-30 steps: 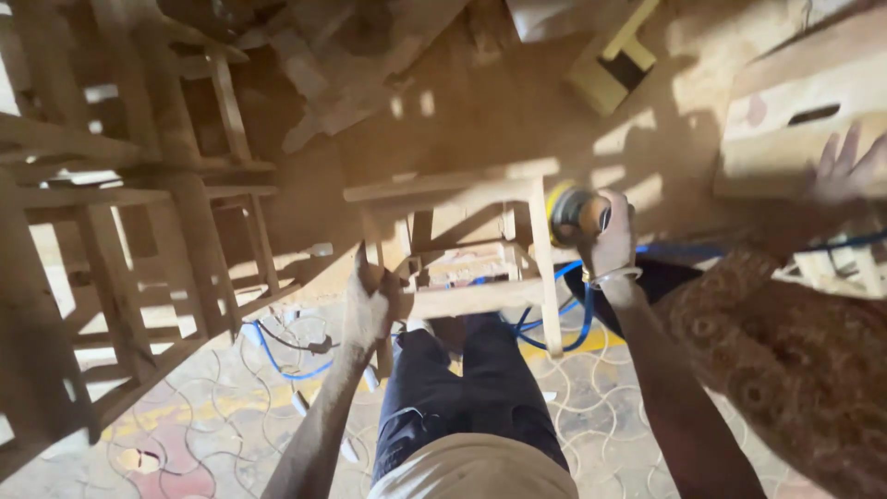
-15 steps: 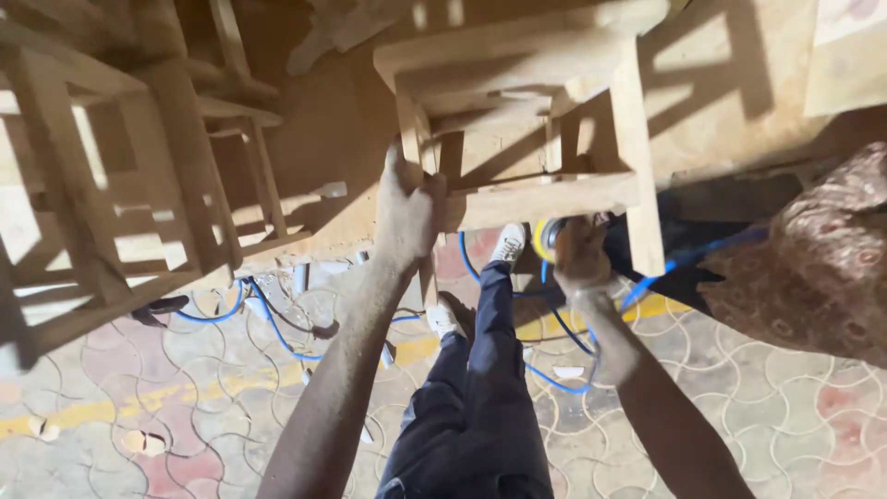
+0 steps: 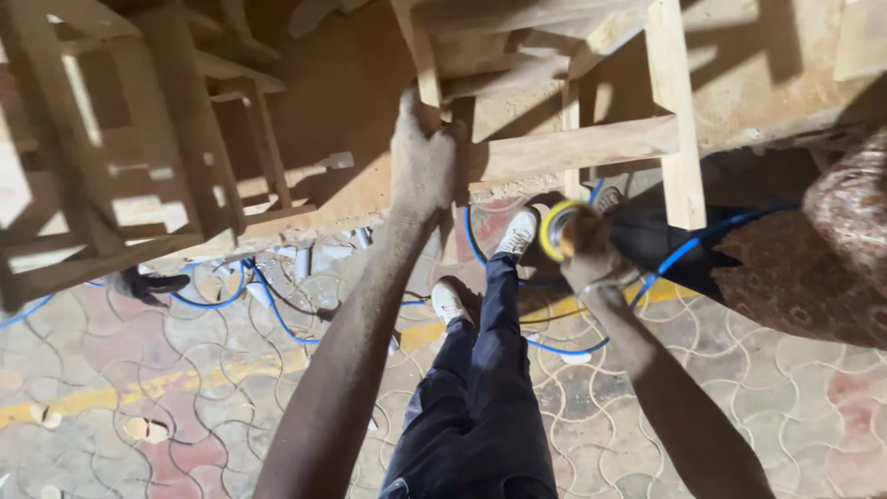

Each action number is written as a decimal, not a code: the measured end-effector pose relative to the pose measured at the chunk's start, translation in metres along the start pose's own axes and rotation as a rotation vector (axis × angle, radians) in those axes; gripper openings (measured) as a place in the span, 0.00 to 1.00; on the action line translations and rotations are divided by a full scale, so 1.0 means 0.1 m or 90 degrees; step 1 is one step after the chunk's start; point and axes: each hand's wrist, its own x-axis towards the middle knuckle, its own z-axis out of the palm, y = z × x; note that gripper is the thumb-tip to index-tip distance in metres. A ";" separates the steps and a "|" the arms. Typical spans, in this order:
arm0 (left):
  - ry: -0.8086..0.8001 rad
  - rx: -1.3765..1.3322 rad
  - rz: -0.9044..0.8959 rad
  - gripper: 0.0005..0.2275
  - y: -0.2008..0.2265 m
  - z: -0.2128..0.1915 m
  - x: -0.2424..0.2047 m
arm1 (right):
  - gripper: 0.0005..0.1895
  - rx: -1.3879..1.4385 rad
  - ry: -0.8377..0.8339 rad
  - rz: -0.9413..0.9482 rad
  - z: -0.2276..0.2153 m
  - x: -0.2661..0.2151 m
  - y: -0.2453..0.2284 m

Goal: The person sands different surfaces of wooden stools using a power sander.

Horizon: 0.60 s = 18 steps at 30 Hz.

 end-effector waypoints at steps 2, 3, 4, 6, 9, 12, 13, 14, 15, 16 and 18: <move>-0.008 -0.010 -0.055 0.24 0.02 0.00 0.00 | 0.45 -0.034 0.081 -0.204 0.10 -0.08 -0.31; -0.015 -0.015 -0.085 0.24 0.02 0.01 -0.01 | 0.44 -0.096 0.040 -0.212 0.22 -0.10 -0.52; -0.013 -0.011 -0.071 0.23 0.00 0.01 -0.01 | 0.43 -0.159 0.000 -0.219 0.35 -0.11 -0.74; -0.011 -0.004 -0.039 0.22 -0.02 0.01 0.01 | 0.35 0.008 -0.104 -0.190 0.64 -0.05 -1.14; -0.011 -0.059 0.012 0.23 -0.04 -0.02 0.00 | 0.40 -0.011 -0.109 -0.078 1.05 0.13 -1.64; -0.027 -0.028 0.003 0.23 -0.05 -0.07 -0.01 | 0.26 -0.065 -0.207 -0.137 1.05 0.25 -1.71; -0.024 -0.015 -0.017 0.22 -0.05 -0.06 -0.01 | 0.27 -0.049 -0.151 -0.148 1.02 0.29 -1.71; -0.021 -0.002 -0.037 0.22 -0.05 -0.04 -0.01 | 0.28 -0.032 -0.096 -0.158 0.97 0.32 -1.69; -0.016 0.009 -0.055 0.21 -0.03 -0.02 0.00 | 0.29 -0.018 -0.039 -0.170 0.92 0.36 -1.67; -0.025 -0.002 -0.063 0.20 -0.02 -0.02 0.00 | 0.30 -0.031 -0.045 -0.179 0.86 0.37 -1.68; -0.045 -0.025 -0.080 0.19 -0.01 -0.02 -0.02 | 0.30 -0.057 -0.056 -0.195 0.71 0.31 -1.67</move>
